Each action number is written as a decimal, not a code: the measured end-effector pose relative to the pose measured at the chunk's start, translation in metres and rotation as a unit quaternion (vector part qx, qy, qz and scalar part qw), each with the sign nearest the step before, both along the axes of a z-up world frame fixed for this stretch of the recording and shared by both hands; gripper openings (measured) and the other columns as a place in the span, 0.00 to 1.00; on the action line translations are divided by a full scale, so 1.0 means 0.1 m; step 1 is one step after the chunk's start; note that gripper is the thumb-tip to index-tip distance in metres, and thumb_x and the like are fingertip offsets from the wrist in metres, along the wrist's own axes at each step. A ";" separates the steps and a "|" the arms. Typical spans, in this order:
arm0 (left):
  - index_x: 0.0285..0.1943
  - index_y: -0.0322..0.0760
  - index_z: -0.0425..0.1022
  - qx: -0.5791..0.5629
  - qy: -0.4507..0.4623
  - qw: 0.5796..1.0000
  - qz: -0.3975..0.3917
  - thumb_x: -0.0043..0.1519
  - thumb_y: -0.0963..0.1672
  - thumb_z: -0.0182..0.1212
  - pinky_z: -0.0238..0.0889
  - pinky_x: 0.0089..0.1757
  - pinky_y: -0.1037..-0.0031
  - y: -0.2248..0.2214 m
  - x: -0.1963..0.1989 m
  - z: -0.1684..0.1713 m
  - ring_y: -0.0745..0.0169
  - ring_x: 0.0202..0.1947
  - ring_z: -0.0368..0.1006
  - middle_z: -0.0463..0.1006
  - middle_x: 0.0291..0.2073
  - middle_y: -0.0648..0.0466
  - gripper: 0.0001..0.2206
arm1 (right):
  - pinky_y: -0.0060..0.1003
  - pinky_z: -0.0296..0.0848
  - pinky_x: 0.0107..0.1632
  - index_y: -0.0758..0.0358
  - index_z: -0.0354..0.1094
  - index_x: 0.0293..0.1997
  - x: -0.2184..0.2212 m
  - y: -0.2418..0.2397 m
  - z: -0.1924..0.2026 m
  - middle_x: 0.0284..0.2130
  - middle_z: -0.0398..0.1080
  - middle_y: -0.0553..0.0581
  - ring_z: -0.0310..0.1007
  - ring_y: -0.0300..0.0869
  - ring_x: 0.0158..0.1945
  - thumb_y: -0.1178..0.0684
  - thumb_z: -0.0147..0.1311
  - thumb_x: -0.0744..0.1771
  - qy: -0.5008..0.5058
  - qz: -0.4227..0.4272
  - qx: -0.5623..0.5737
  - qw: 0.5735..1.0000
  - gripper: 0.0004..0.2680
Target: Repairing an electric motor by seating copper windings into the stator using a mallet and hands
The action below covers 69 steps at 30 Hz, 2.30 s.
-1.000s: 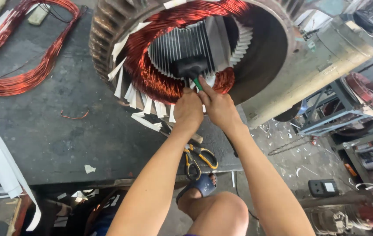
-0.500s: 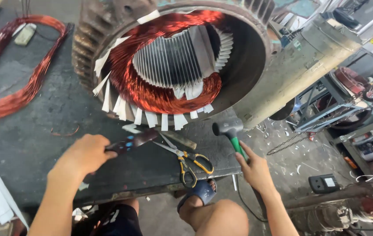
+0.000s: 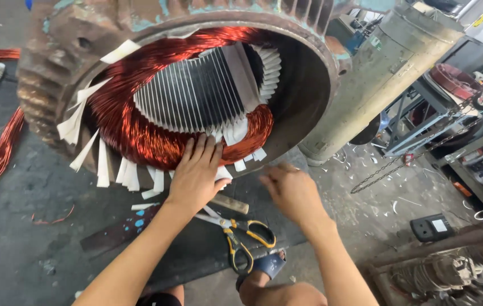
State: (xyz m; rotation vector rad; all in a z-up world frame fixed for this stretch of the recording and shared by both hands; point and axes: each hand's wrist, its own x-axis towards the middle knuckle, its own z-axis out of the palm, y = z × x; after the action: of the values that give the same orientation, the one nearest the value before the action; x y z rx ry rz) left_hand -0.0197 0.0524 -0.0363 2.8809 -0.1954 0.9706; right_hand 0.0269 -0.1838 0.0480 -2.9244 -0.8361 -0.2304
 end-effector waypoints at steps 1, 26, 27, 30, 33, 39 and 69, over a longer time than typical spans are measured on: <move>0.74 0.28 0.67 0.032 0.036 0.999 0.023 0.62 0.60 0.65 0.39 0.74 0.46 0.02 0.07 -0.05 0.36 0.76 0.58 0.68 0.71 0.32 0.40 | 0.63 0.82 0.42 0.49 0.82 0.49 -0.04 0.15 0.06 0.40 0.80 0.58 0.83 0.64 0.42 0.42 0.56 0.71 -0.010 0.050 0.031 0.998 0.10; 0.68 0.18 0.70 0.155 -0.095 0.978 0.106 0.66 0.49 0.59 0.46 0.74 0.45 -0.20 0.41 -0.40 0.27 0.70 0.67 0.74 0.60 0.26 0.28 | 0.58 0.67 0.70 0.66 0.75 0.60 0.55 0.83 -0.75 0.50 0.71 0.65 0.71 0.62 0.57 0.57 0.51 0.65 -0.360 0.307 0.159 0.867 0.17; 0.67 0.18 0.71 0.155 -0.106 0.975 0.119 0.67 0.47 0.56 0.48 0.73 0.45 -0.22 0.42 -0.41 0.26 0.69 0.67 0.75 0.59 0.26 0.25 | 0.59 0.66 0.71 0.69 0.74 0.62 0.53 0.84 -0.81 0.51 0.71 0.67 0.71 0.64 0.58 0.55 0.47 0.67 -0.377 0.296 0.153 0.864 0.18; 0.64 0.19 0.72 0.148 -0.125 0.972 0.130 0.68 0.44 0.52 0.51 0.72 0.44 -0.21 0.41 -0.36 0.25 0.67 0.68 0.75 0.57 0.26 0.21 | 0.59 0.65 0.72 0.72 0.71 0.65 0.55 0.89 -0.89 0.53 0.71 0.71 0.70 0.66 0.60 0.54 0.42 0.70 -0.401 0.284 0.145 0.859 0.18; 0.63 0.19 0.72 0.133 -0.130 0.975 0.123 0.68 0.43 0.51 0.51 0.73 0.45 -0.21 0.43 -0.38 0.26 0.67 0.69 0.75 0.56 0.27 0.19 | 0.59 0.64 0.72 0.72 0.71 0.65 0.59 0.89 -0.91 0.54 0.71 0.70 0.70 0.65 0.61 0.54 0.42 0.71 -0.406 0.277 0.141 0.860 0.17; 0.62 0.18 0.74 0.146 -0.126 0.972 0.134 0.67 0.40 0.51 0.51 0.73 0.46 -0.25 0.39 -0.31 0.26 0.67 0.69 0.76 0.55 0.26 0.18 | 0.58 0.66 0.71 0.69 0.73 0.64 0.55 0.87 -0.87 0.54 0.73 0.69 0.72 0.63 0.61 0.56 0.46 0.70 -0.391 0.273 0.157 0.865 0.16; 0.59 0.19 0.75 0.185 -0.099 0.968 0.139 0.66 0.41 0.52 0.52 0.71 0.44 -0.26 0.36 -0.25 0.28 0.64 0.72 0.77 0.53 0.26 0.17 | 0.55 0.67 0.71 0.68 0.75 0.62 0.52 0.84 -0.81 0.54 0.74 0.65 0.74 0.60 0.62 0.56 0.50 0.69 -0.391 0.271 0.169 0.863 0.15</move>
State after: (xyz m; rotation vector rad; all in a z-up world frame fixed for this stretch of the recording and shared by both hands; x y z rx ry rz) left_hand 0.0168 0.0267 -0.0616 3.2063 0.0194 1.4096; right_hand 0.0787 -0.1002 -0.0328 -2.0955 -1.4683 -1.3889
